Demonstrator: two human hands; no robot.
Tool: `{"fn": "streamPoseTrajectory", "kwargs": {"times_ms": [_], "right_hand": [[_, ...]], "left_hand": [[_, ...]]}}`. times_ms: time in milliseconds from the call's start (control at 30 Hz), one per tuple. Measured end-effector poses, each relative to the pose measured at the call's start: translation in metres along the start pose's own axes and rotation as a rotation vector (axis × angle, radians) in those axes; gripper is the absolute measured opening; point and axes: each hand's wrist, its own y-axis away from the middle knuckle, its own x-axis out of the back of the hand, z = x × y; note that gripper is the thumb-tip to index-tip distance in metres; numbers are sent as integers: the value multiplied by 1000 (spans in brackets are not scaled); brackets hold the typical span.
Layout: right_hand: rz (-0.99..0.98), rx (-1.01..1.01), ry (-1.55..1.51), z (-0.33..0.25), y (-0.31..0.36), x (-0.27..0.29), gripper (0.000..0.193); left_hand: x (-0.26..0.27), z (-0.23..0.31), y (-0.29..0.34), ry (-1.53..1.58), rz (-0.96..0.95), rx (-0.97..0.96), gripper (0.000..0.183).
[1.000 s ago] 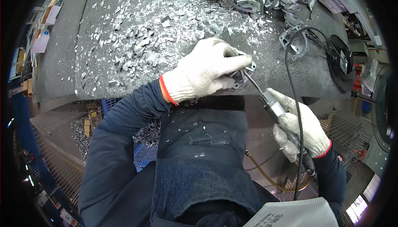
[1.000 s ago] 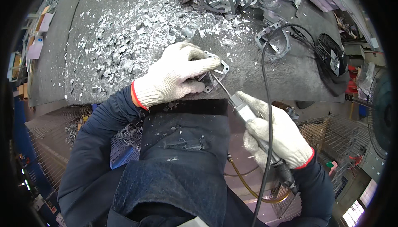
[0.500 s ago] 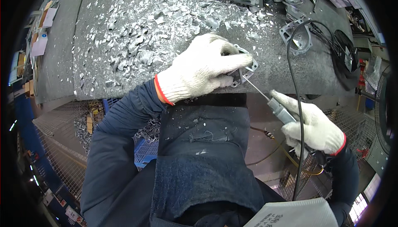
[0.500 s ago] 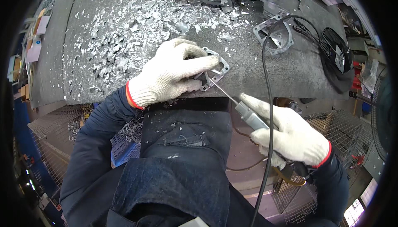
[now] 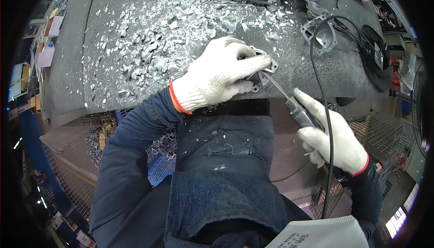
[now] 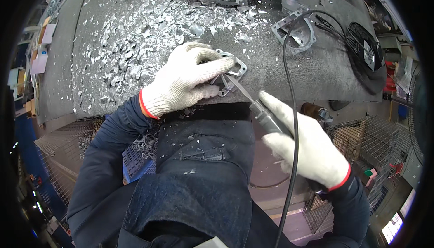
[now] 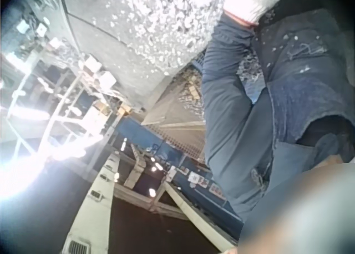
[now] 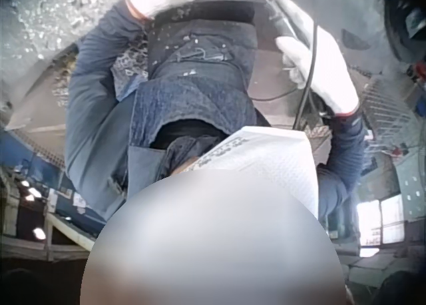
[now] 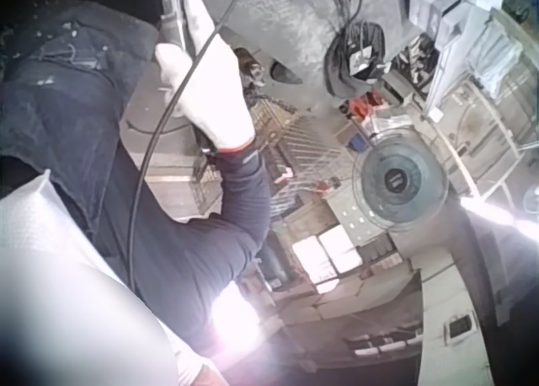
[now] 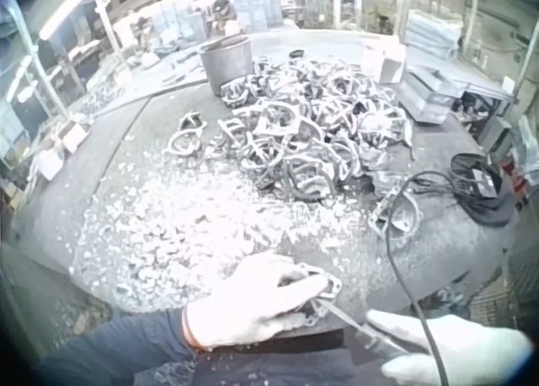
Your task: The person files the edges of a metal component by hand using a handheld metal file.
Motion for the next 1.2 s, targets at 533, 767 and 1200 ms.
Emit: {"fn": "streamPoseTrajectory", "kwargs": {"times_ms": [533, 767, 1200], "right_hand": [[-133, -411, -398, -18, 23, -3, 91], [-82, -319, -341, -14, 29, -18, 88], [358, 90, 1107, 27, 27, -35, 77]], "left_hand": [[3, 9, 10, -215, 180, -244, 62], [3, 9, 12, -212, 156, -213, 65], [-2, 1, 3, -96, 84, -132, 80]]}}
